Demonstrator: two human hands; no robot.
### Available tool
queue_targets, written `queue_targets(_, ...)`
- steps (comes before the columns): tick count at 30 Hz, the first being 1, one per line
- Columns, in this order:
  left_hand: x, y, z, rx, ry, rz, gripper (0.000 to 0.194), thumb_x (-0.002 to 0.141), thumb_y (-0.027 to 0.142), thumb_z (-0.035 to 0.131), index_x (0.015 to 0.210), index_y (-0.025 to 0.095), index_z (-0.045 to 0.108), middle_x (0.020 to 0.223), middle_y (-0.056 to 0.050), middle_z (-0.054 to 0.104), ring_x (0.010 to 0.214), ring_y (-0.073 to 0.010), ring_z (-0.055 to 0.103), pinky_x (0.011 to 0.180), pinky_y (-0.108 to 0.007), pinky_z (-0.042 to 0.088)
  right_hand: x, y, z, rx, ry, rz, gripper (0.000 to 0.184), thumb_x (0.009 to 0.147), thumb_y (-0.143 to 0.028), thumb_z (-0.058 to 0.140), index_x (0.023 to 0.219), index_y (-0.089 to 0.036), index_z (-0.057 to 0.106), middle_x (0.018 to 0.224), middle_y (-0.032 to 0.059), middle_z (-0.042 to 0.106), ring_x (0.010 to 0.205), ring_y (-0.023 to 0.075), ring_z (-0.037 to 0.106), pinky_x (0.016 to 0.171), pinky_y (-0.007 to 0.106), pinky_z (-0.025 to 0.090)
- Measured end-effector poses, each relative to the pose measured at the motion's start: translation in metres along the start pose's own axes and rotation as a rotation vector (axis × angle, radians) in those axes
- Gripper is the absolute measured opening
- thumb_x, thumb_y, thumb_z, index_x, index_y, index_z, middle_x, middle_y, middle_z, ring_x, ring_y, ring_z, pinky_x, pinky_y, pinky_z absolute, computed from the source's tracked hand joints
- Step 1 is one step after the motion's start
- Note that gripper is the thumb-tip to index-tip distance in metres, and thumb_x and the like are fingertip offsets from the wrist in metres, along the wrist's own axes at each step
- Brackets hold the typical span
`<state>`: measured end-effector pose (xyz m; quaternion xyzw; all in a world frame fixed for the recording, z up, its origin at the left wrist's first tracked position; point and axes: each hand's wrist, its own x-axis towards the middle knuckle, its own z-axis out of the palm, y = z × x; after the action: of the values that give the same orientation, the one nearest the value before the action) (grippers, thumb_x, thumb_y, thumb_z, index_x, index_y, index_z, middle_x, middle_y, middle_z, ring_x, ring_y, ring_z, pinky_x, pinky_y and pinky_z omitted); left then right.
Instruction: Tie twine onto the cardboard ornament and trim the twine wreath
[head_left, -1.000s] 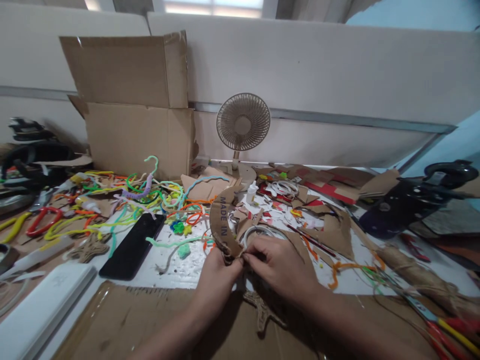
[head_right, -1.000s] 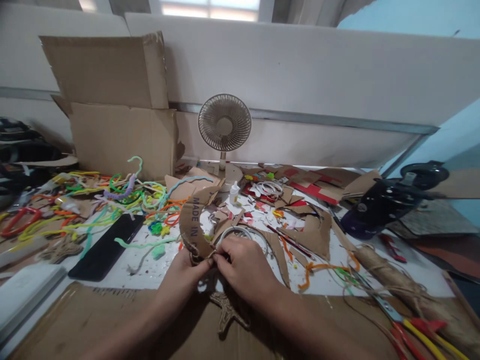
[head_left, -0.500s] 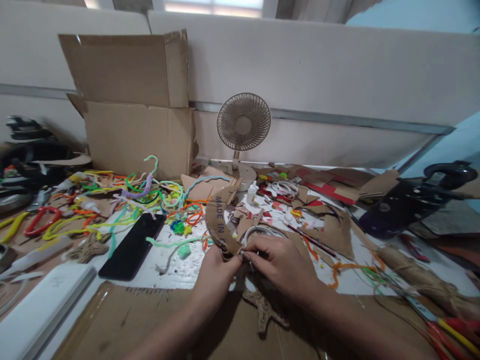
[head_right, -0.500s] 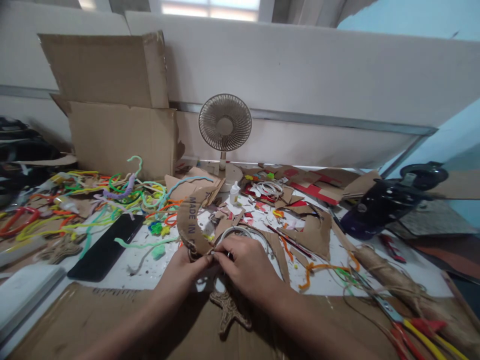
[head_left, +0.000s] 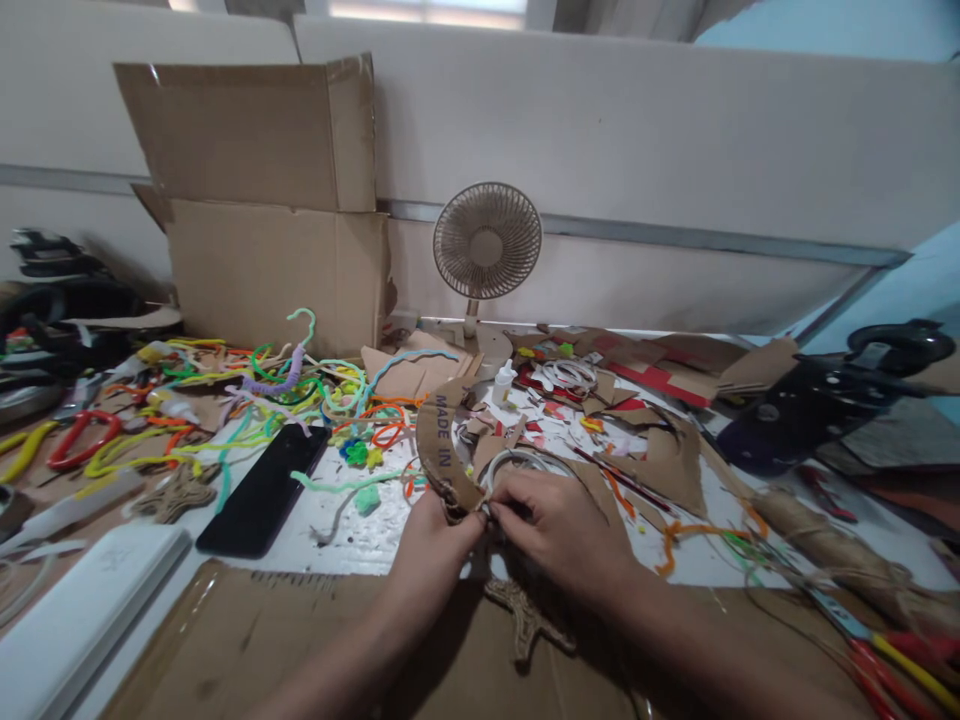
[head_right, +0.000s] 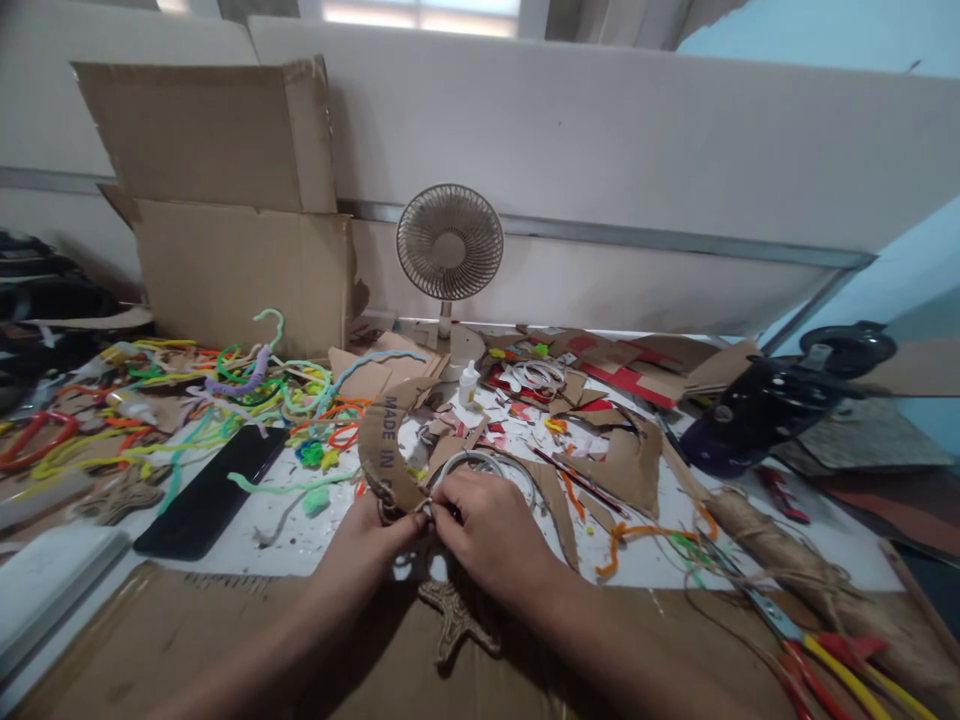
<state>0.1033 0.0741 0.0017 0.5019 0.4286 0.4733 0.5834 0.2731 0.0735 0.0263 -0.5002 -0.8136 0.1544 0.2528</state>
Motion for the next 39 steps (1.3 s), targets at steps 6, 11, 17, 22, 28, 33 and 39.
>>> queue_targets(6,0.0006,0.0010,-0.0014,-0.035,-0.010,-0.017,0.019,0.074,0.027,0.075,0.090,0.020,0.084,0.094,-0.010,0.084,0.097,-0.0306,0.073,0.095,-0.042,0.056,0.0023,0.0026,-0.0057,0.082,-0.037,0.018,0.018,0.094,-0.006,0.072,0.083,-0.021,0.074,0.084,-0.0004,0.077,0.080,0.0165,0.069,0.074,0.027,0.044)
queue_targets(11,-0.0012,0.0049,-0.0008,-0.019,0.004,0.004,0.020,0.072,0.025,0.075,0.089,0.020,0.084,0.095,-0.009,0.084,0.091,-0.0284,0.072,0.095,-0.040,0.056,0.0030,0.0006,-0.0039,0.026,-0.037,0.021,0.018,0.093,-0.007,0.073,0.081,-0.020,0.074,0.081,0.0000,0.075,0.079,0.0172,0.068,0.072,0.028,0.044)
queue_targets(17,-0.0032,0.0068,0.0015,-0.052,0.031,0.017,0.020,0.072,0.025,0.077,0.089,0.018,0.084,0.094,-0.009,0.084,0.089,-0.0267,0.072,0.093,-0.039,0.056,0.0014,-0.0021,0.0000,0.006,-0.009,-0.002,0.018,0.092,-0.005,0.070,0.081,-0.018,0.072,0.079,0.0006,0.073,0.075,0.0168,0.066,0.070,0.027,0.043)
queue_targets(22,-0.0009,0.0045,0.0009,-0.088,0.015,-0.022,0.020,0.070,0.024,0.077,0.089,0.018,0.084,0.095,-0.010,0.084,0.090,-0.0275,0.072,0.093,-0.039,0.056,0.0026,-0.0023,-0.0060,0.060,-0.016,0.013,0.021,0.093,-0.004,0.071,0.078,-0.019,0.073,0.080,-0.0007,0.075,0.075,0.0155,0.068,0.070,0.025,0.044)
queue_targets(28,0.0016,0.0041,-0.0007,-0.074,0.009,-0.037,0.022,0.068,0.026,0.077,0.088,0.018,0.083,0.092,-0.009,0.084,0.085,-0.0260,0.071,0.091,-0.039,0.056,0.0029,-0.0013,-0.0076,0.071,-0.016,0.026,0.017,0.091,-0.005,0.075,0.083,-0.021,0.075,0.083,-0.0012,0.077,0.080,0.0163,0.070,0.073,0.026,0.046)
queue_targets(33,0.0002,0.0045,-0.0004,-0.066,0.015,-0.038,0.022,0.068,0.026,0.075,0.087,0.018,0.082,0.091,-0.009,0.083,0.082,-0.0244,0.069,0.089,-0.038,0.056,0.0037,-0.0021,-0.0053,0.068,-0.031,0.044,0.019,0.090,-0.004,0.075,0.080,-0.020,0.074,0.082,-0.0008,0.076,0.079,0.0167,0.069,0.072,0.027,0.045)
queue_targets(39,0.0001,-0.0009,-0.0012,-0.088,-0.011,-0.046,0.022,0.070,0.024,0.074,0.088,0.018,0.082,0.089,-0.008,0.083,0.078,-0.0226,0.068,0.090,-0.038,0.056,0.0040,-0.0007,-0.0050,0.093,-0.034,0.057,0.020,0.090,-0.003,0.076,0.081,-0.020,0.074,0.082,-0.0011,0.076,0.078,0.0162,0.068,0.072,0.027,0.045)
